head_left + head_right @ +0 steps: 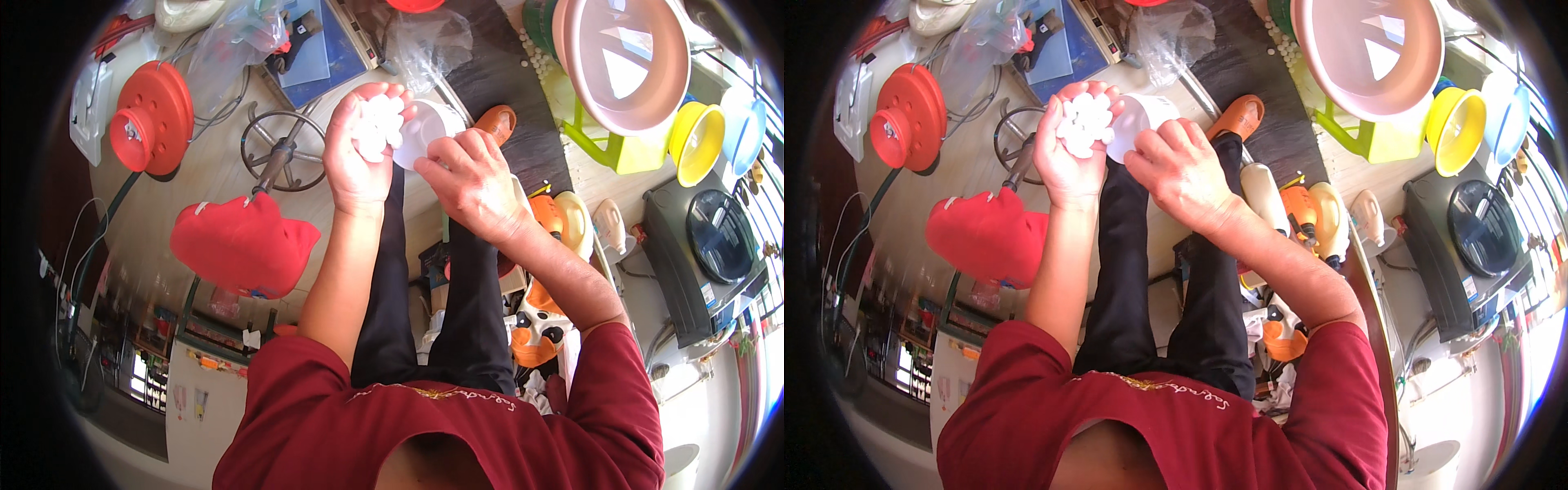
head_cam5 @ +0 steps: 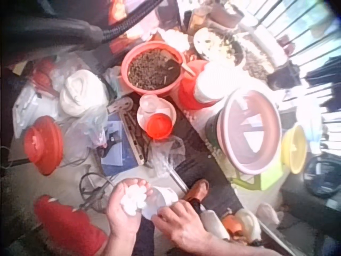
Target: The person picks up small white stones from the floor and places them into a small container, then rinses their hands in a basin of water.
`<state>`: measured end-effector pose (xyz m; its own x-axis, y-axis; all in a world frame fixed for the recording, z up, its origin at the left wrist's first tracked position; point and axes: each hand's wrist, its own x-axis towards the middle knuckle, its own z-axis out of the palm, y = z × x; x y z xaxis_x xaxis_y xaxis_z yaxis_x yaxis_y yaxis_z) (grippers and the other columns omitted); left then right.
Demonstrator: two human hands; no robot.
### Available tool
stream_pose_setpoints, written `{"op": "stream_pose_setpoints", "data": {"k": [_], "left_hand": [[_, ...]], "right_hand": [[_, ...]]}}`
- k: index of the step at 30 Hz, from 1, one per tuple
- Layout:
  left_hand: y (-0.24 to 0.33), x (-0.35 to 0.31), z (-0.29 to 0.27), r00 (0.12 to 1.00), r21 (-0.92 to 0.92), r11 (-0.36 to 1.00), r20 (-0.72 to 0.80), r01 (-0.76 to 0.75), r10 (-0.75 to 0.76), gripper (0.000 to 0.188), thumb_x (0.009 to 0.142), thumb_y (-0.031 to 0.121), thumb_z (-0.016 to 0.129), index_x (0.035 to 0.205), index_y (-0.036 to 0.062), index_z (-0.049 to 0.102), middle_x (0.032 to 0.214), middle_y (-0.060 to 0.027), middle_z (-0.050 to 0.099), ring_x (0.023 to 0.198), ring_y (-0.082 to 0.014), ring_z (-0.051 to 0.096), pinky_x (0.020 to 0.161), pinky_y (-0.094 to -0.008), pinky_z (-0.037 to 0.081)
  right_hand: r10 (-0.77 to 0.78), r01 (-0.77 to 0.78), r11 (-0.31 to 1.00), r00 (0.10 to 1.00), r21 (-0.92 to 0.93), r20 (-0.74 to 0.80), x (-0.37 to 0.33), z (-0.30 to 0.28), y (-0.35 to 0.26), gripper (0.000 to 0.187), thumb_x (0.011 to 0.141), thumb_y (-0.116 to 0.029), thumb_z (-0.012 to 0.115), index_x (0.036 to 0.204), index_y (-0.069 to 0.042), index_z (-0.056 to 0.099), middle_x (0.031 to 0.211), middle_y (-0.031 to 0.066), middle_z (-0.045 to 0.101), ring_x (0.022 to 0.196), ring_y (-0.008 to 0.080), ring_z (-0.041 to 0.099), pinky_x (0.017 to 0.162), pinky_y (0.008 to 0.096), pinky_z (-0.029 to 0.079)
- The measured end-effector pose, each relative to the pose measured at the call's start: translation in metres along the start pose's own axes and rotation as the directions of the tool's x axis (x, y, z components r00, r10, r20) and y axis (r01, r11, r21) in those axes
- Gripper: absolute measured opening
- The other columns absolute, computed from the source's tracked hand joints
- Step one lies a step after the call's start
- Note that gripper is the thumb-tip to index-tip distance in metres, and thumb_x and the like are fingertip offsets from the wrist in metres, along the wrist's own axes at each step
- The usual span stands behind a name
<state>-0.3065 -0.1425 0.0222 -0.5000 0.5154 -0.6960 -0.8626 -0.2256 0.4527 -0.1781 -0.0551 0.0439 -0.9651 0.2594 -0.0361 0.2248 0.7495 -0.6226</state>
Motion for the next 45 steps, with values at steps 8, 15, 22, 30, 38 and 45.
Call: {"op": "stream_pose_setpoints", "data": {"k": [8, 15, 22, 30, 38, 45], "left_hand": [[-0.015, -0.005, 0.033, 0.847, 0.592, 0.610, 0.303, -0.526, 0.437, 0.037, 0.093, 0.024, 0.039, 0.080, -0.0035, 0.061, 0.088, -0.0115, 0.063, 0.081, -0.0175, 0.058, 0.071, -0.0273, 0.045], [-0.012, -0.010, 0.035, 0.789, 0.403, 0.681, 0.371, -0.612, 0.489, 0.054, 0.095, 0.036, 0.028, 0.121, -0.0091, 0.044, 0.106, -0.0230, 0.058, 0.102, -0.0287, 0.055, 0.094, -0.0387, 0.038], [-0.002, -0.006, -0.010, 0.996, 0.517, 0.854, 0.083, -0.056, 0.015, 0.069, 0.086, 0.023, 0.054, 0.141, 0.0009, 0.017, 0.136, -0.0159, 0.037, 0.125, -0.0263, 0.038, 0.103, -0.0420, 0.030], [-0.012, 0.000, -0.033, 0.983, 0.496, 0.858, 0.044, 0.133, -0.178, 0.075, 0.071, 0.002, 0.069, 0.135, 0.0009, 0.030, 0.126, -0.0145, 0.045, 0.117, -0.0229, 0.046, 0.098, -0.0364, 0.039], [-0.056, 0.026, -0.064, 0.971, 0.534, 0.828, 0.054, 0.168, -0.232, 0.073, 0.074, 0.007, 0.066, 0.137, 0.0056, 0.030, 0.131, -0.0101, 0.043, 0.119, -0.0225, 0.046, 0.089, -0.0337, 0.047], [-0.092, 0.069, -0.076, 0.877, 0.646, 0.635, -0.115, 0.423, -0.467, 0.069, 0.074, 0.008, 0.060, 0.136, 0.0073, 0.031, 0.123, -0.0090, 0.048, 0.106, -0.0181, 0.053, 0.081, -0.0283, 0.046]], "right_hand": [[-0.014, 0.018, 1.000, 0.986, 0.023, -0.165, 0.003, -0.009, 0.012, 0.020, 0.061, -0.012, 0.061, 0.081, -0.011, 0.061, 0.083, 0.0015, 0.049, 0.080, 0.0212, 0.049, 0.078, 0.0331, 0.045], [0.007, 0.018, 0.995, 0.965, 0.094, -0.261, -0.001, -0.003, 0.019, 0.025, 0.059, -0.007, 0.065, 0.083, -0.010, 0.063, 0.087, 0.0011, 0.053, 0.085, 0.0239, 0.052, 0.079, 0.0333, 0.048], [0.095, -0.044, 0.980, 0.961, 0.197, -0.261, -0.014, 0.015, 0.032, 0.026, 0.060, -0.003, 0.068, 0.085, -0.010, 0.063, 0.089, 0.0026, 0.054, 0.086, 0.0252, 0.053, 0.075, 0.0343, 0.048], [0.295, -0.159, 0.851, 0.933, 0.501, -0.205, -0.028, 0.021, 0.033, 0.039, 0.065, -0.008, 0.075, 0.102, -0.007, 0.061, 0.097, 0.0081, 0.056, 0.085, 0.0252, 0.057, 0.073, 0.0335, 0.049], [0.903, -0.632, 0.031, 0.350, 0.775, 0.250, -0.077, 0.085, 0.123, 0.016, 0.087, -0.012, 0.058, 0.097, 0.001, 0.061, 0.085, 0.0035, 0.061, 0.069, 0.0093, 0.055, 0.065, 0.0224, 0.045], [0.935, -0.488, -0.252, 0.101, 0.836, 0.341, -0.100, 0.140, 0.227, 0.019, 0.088, -0.012, 0.052, 0.101, -0.002, 0.061, 0.086, 0.0036, 0.062, 0.063, 0.0096, 0.055, 0.056, 0.0231, 0.047]]}}
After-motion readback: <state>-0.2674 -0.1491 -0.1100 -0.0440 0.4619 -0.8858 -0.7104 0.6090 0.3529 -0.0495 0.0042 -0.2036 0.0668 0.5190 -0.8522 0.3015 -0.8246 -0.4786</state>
